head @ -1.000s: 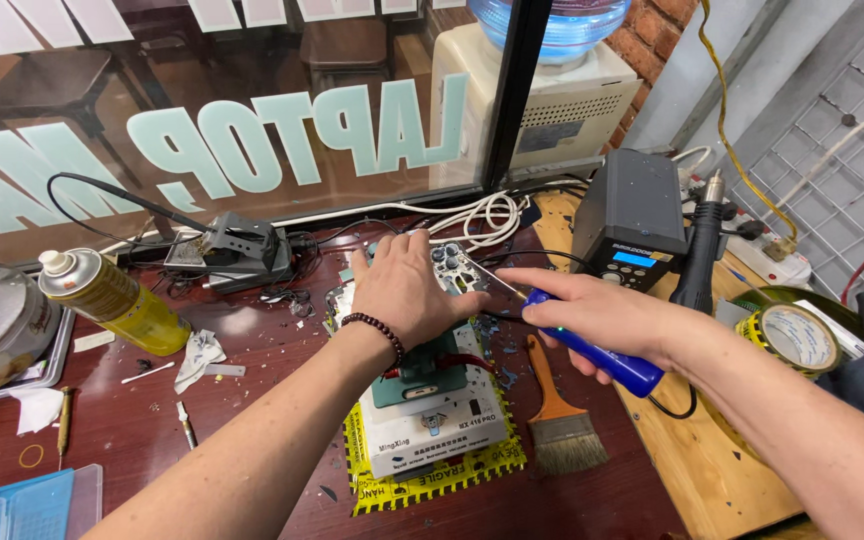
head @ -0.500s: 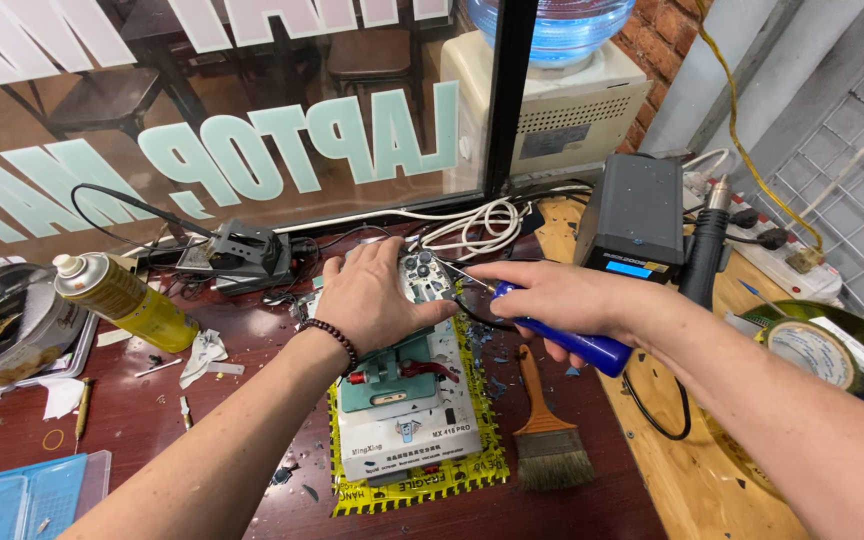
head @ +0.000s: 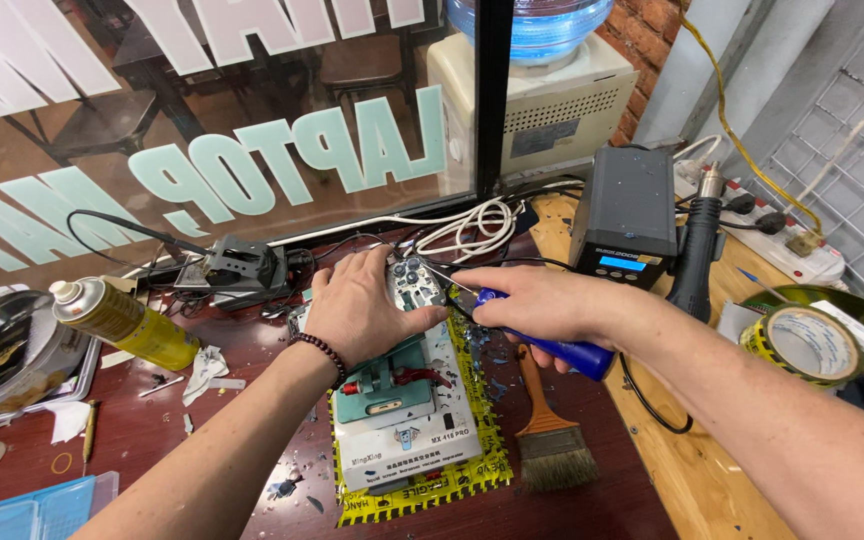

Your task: The person uses a blue-handled screwdriver to remove screws from a small electronic device, then uses a soldering iron to work on the internal components. The device is held in place on a workbench while the person manipulates wires and components.

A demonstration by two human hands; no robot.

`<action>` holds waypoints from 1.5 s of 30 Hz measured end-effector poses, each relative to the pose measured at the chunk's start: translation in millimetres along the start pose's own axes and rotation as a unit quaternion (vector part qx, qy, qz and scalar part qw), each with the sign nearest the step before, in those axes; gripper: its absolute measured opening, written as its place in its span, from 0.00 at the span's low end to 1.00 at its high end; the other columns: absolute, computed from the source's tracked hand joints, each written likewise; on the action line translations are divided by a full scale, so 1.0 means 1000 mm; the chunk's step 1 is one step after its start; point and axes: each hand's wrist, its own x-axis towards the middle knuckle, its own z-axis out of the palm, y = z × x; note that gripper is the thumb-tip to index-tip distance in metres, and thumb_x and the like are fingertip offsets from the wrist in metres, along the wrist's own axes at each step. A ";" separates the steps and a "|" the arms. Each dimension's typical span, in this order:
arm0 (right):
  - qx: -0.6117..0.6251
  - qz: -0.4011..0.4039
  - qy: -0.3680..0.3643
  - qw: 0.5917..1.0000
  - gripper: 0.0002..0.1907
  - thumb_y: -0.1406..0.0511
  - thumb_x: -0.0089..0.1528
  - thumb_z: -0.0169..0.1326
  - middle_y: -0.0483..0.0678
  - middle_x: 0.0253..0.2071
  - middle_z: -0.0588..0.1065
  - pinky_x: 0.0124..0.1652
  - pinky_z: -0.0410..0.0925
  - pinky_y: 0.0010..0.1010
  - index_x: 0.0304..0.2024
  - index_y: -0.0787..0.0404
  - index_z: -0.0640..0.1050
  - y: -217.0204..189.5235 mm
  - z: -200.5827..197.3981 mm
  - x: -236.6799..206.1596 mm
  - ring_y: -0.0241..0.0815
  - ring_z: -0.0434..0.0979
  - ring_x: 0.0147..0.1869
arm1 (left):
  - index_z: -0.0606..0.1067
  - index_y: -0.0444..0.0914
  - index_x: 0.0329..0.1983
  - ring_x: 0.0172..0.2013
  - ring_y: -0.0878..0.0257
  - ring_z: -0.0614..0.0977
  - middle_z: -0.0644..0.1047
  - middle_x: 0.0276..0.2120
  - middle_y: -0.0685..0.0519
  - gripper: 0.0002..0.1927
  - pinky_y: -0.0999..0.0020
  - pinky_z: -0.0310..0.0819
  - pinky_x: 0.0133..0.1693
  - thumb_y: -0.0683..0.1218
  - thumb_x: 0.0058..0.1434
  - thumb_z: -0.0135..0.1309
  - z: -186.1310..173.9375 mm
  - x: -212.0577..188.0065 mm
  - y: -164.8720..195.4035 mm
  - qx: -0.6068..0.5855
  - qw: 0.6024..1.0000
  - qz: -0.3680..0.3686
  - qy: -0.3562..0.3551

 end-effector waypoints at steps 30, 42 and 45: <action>-0.043 0.056 -0.009 0.997 0.33 0.57 0.62 0.48 0.46 0.27 0.67 0.18 0.67 0.31 0.70 0.26 0.64 -0.055 0.021 -0.006 0.37 0.69 0.18 | 0.63 0.34 0.69 0.65 0.53 0.67 0.72 0.60 0.43 0.60 0.46 0.52 0.62 0.78 0.45 0.60 -0.012 -0.012 -0.042 -0.028 0.999 0.021 0.000; -0.196 0.033 -0.026 0.980 0.35 0.55 0.61 0.51 0.46 0.26 0.72 0.20 0.70 0.32 0.70 0.23 0.61 -0.068 0.008 0.006 0.37 0.70 0.19 | 0.62 0.35 0.69 0.63 0.54 0.68 0.73 0.58 0.45 0.62 0.42 0.50 0.63 0.77 0.41 0.63 -0.012 -0.017 -0.050 -0.035 0.999 0.006 0.011; -0.210 0.016 -0.037 0.977 0.35 0.56 0.61 0.50 0.45 0.24 0.70 0.20 0.70 0.33 0.70 0.23 0.62 -0.065 0.005 0.010 0.37 0.70 0.18 | 0.62 0.35 0.69 0.63 0.54 0.68 0.73 0.58 0.45 0.62 0.40 0.48 0.64 0.77 0.41 0.63 -0.010 -0.016 -0.051 -0.035 0.999 0.007 0.010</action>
